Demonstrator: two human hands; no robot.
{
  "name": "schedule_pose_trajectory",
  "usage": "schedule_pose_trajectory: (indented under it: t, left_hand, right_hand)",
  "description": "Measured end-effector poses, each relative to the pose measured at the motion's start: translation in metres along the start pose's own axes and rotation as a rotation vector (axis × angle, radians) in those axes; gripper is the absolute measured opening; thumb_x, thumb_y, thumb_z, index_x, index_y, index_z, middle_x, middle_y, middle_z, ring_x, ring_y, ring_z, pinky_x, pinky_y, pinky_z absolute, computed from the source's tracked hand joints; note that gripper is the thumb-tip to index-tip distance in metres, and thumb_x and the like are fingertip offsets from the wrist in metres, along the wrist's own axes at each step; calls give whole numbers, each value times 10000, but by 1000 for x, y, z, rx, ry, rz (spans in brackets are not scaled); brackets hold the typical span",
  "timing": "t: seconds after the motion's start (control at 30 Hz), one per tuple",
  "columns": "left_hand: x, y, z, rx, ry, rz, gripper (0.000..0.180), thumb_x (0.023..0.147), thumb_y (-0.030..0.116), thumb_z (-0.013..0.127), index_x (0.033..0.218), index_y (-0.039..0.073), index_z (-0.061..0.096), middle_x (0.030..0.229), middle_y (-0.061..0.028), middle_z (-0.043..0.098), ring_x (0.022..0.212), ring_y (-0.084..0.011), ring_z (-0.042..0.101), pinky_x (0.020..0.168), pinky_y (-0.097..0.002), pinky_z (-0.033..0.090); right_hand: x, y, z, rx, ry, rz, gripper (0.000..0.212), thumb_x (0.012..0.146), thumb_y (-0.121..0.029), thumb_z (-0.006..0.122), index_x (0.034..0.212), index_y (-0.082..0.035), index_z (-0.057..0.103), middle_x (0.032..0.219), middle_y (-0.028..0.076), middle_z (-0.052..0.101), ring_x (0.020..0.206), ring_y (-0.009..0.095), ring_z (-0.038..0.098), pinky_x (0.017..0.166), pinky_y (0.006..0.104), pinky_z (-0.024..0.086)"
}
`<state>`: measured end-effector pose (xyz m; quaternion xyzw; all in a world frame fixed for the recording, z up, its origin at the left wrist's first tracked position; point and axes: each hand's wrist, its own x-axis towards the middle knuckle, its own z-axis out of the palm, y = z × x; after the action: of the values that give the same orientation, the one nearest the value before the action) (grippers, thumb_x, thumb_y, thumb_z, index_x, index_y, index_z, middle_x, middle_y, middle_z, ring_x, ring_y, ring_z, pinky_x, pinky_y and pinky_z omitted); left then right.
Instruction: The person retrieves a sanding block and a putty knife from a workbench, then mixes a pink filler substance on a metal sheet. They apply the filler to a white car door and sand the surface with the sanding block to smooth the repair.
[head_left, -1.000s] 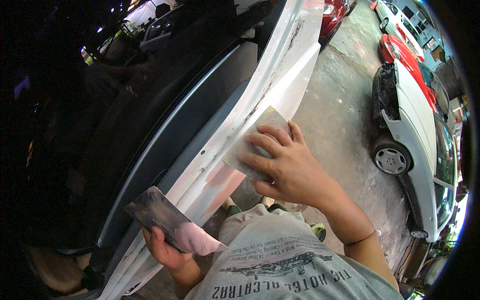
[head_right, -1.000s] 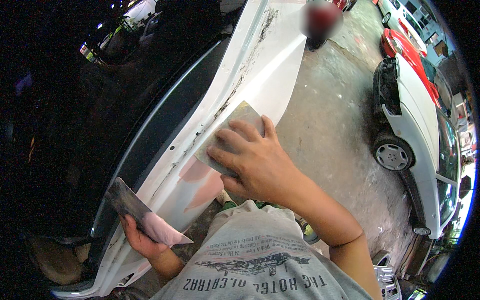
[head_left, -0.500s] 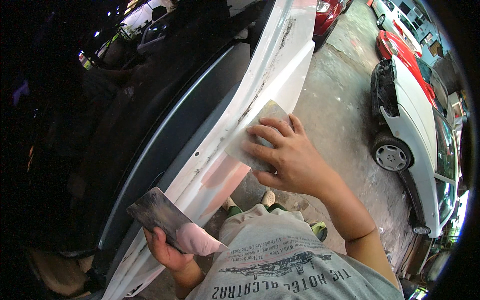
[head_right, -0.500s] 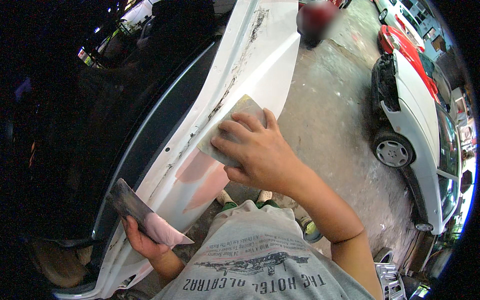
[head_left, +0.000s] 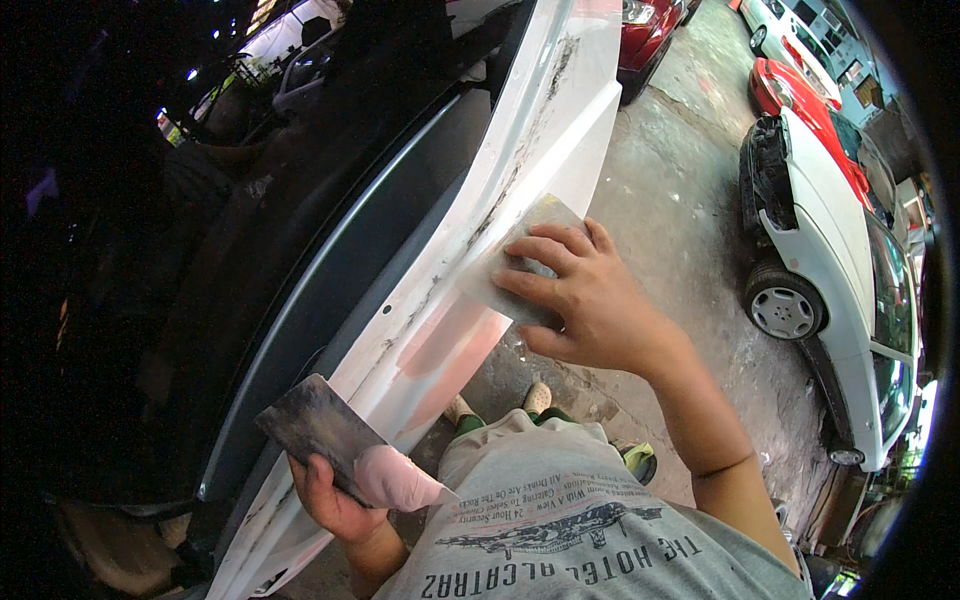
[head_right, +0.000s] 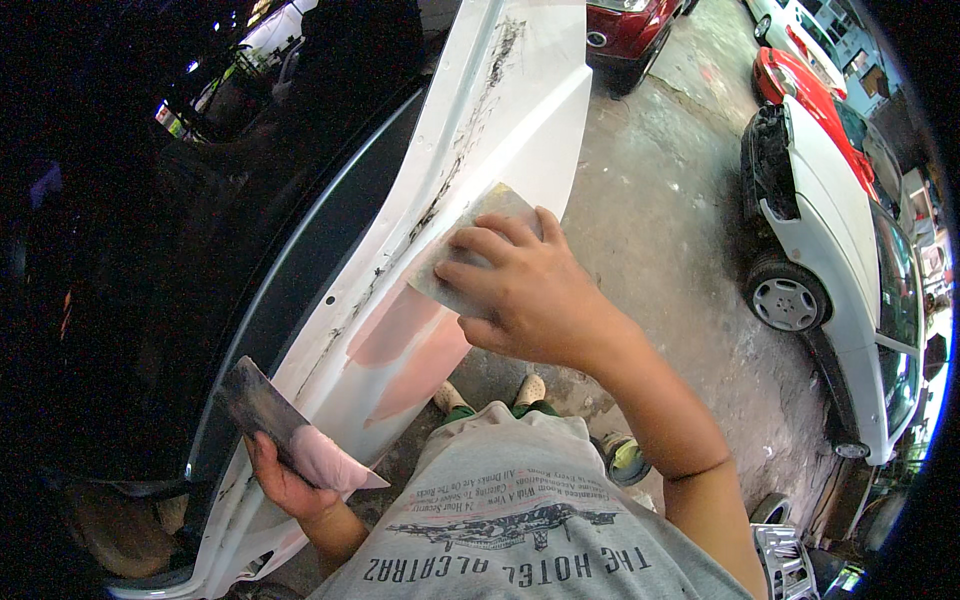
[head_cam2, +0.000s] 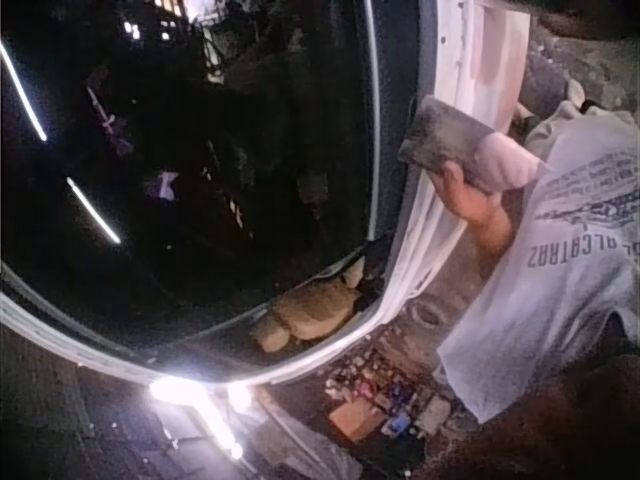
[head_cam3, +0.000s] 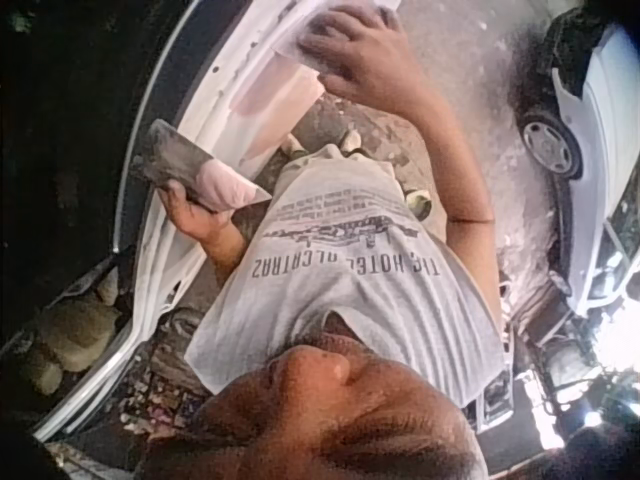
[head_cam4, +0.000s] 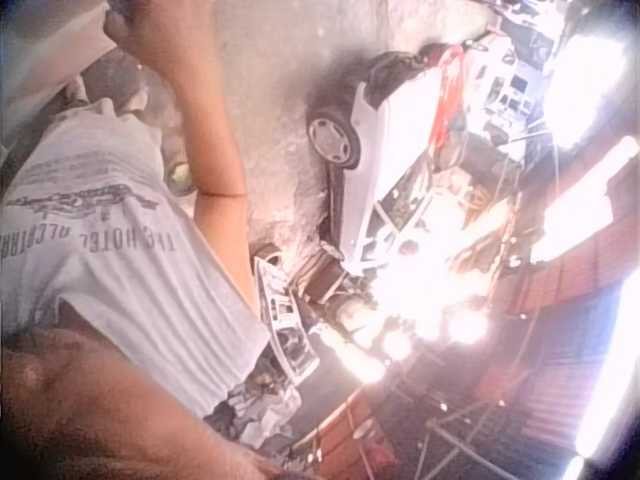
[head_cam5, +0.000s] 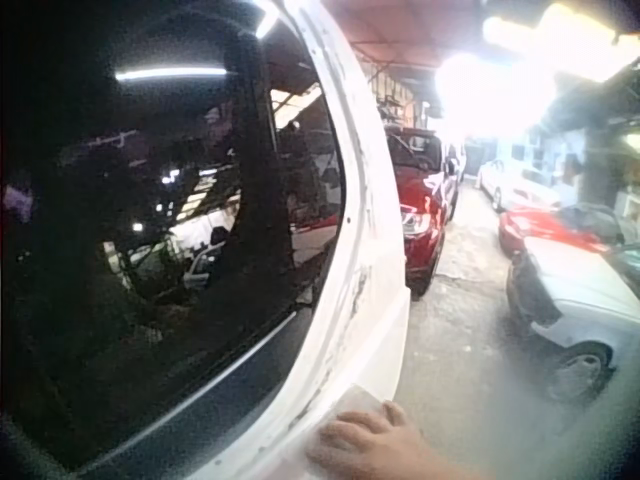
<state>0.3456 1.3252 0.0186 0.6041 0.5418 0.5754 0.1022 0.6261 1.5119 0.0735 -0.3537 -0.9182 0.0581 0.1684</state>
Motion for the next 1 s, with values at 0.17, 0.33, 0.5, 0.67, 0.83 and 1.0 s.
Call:
schedule_pose_trajectory:
  t: [0.17,0.33,0.5,0.67,0.83,1.0]
  left_hand:
    - [-4,-5,4,-183,24,-51,331,1061,188,379,1358,59,448,1347,-263,470,1216,-343,528,1033,-457,451]
    - [-4,6,8,-558,183,-486,489,1024,296,435,1332,-84,436,1305,-221,510,1209,-284,530,1026,-391,435]
    - [4,13,11,-431,202,-495,535,1000,333,453,1319,-96,446,1276,-199,534,1199,-254,534,1015,-361,432]
    - [1,7,7,-558,203,-555,500,1012,310,495,1370,-31,423,1307,-238,506,1201,-327,541,1013,-424,452]
    - [2,-3,3,206,-43,193,521,974,181,613,1435,137,373,1317,-294,479,1176,-448,545,947,-541,490]
    - [-1,-4,2,214,-52,175,589,938,185,674,1439,133,369,1322,-301,474,1159,-473,550,948,-555,488]
  right_hand:
    - [4,7,-5,-25,8,-8,462,759,-290,697,1208,-185,660,1299,87,565,1275,288,483,1046,636,336]
    - [6,10,1,-25,20,-17,469,751,-280,693,1209,-187,660,1295,91,568,1272,293,483,1042,627,340]
    - [1,17,-5,10,3,-9,473,744,-267,699,1208,-182,666,1290,89,575,1275,297,480,1048,594,341]
    - [4,27,-4,20,37,-2,483,737,-262,706,1212,-179,668,1293,82,579,1280,299,477,1056,572,342]
    - [1,34,-4,2,-6,-32,499,732,-252,712,1224,-185,664,1319,82,564,1289,300,471,1063,572,337]
    - [1,43,-2,40,12,-6,525,725,-253,717,1243,-203,651,1342,85,544,1319,303,442,1087,623,300]
